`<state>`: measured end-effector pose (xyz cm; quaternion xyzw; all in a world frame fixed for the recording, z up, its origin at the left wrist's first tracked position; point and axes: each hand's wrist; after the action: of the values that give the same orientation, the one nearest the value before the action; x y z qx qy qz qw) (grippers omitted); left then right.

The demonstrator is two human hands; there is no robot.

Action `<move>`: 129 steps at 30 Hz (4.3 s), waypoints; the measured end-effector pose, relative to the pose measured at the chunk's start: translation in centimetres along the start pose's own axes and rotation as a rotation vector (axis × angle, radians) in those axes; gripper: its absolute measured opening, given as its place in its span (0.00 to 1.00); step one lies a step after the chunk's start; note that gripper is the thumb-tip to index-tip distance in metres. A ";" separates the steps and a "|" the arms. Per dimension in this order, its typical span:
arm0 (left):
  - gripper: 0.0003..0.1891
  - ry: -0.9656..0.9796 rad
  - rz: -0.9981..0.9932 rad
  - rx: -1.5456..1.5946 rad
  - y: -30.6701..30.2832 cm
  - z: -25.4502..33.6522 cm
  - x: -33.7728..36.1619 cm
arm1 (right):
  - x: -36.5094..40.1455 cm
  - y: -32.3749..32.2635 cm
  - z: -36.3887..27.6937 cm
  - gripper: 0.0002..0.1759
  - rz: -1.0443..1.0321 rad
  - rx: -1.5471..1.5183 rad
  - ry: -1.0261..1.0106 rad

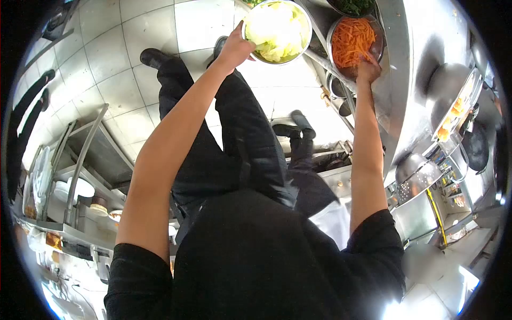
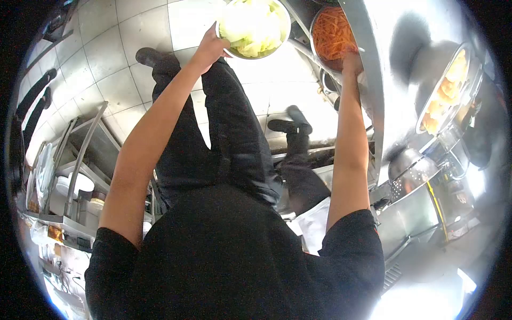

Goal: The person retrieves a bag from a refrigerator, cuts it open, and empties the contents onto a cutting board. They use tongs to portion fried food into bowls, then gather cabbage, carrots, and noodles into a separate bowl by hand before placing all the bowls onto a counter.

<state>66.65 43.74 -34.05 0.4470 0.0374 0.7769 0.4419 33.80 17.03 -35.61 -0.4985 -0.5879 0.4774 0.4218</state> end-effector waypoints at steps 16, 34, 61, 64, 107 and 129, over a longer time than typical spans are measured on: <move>0.30 -0.096 -0.098 -0.175 1.6 4.8 1.2 | 13.5 -7.4 -25.1 0.18 -0.279 -0.364 -0.386; 0.35 -0.082 0.073 0.112 -6.9 7.7 3.2 | -0.6 1.6 -2.0 0.16 -0.098 0.325 0.157; 0.35 0.025 -0.070 -0.054 -5.0 10.3 2.6 | 15.1 -8.6 -35.0 0.43 -0.189 -0.105 -0.567; 0.35 -0.021 -0.102 -0.111 -1.3 9.5 2.8 | 14.2 -8.5 -33.9 0.44 -0.194 -0.076 -0.495; 0.32 0.020 -0.124 0.024 7.6 1.8 0.9 | 5.4 -12.1 -11.4 0.08 -0.194 -0.779 -0.071; 0.32 0.060 0.005 0.114 2.9 4.4 4.2 | 10.5 -11.3 -18.0 0.17 -0.378 -0.984 0.080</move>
<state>67.09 43.57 -27.31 0.4480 0.0935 0.7875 0.4127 47.66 29.46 -20.88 -0.5405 -0.8057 0.0412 0.2388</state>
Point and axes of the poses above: each hand's wrist, its own x-axis away from the middle knuckle, its own y-axis out of the palm, z = x × y, and after that the axes turned 11 degrees about x, right-handed
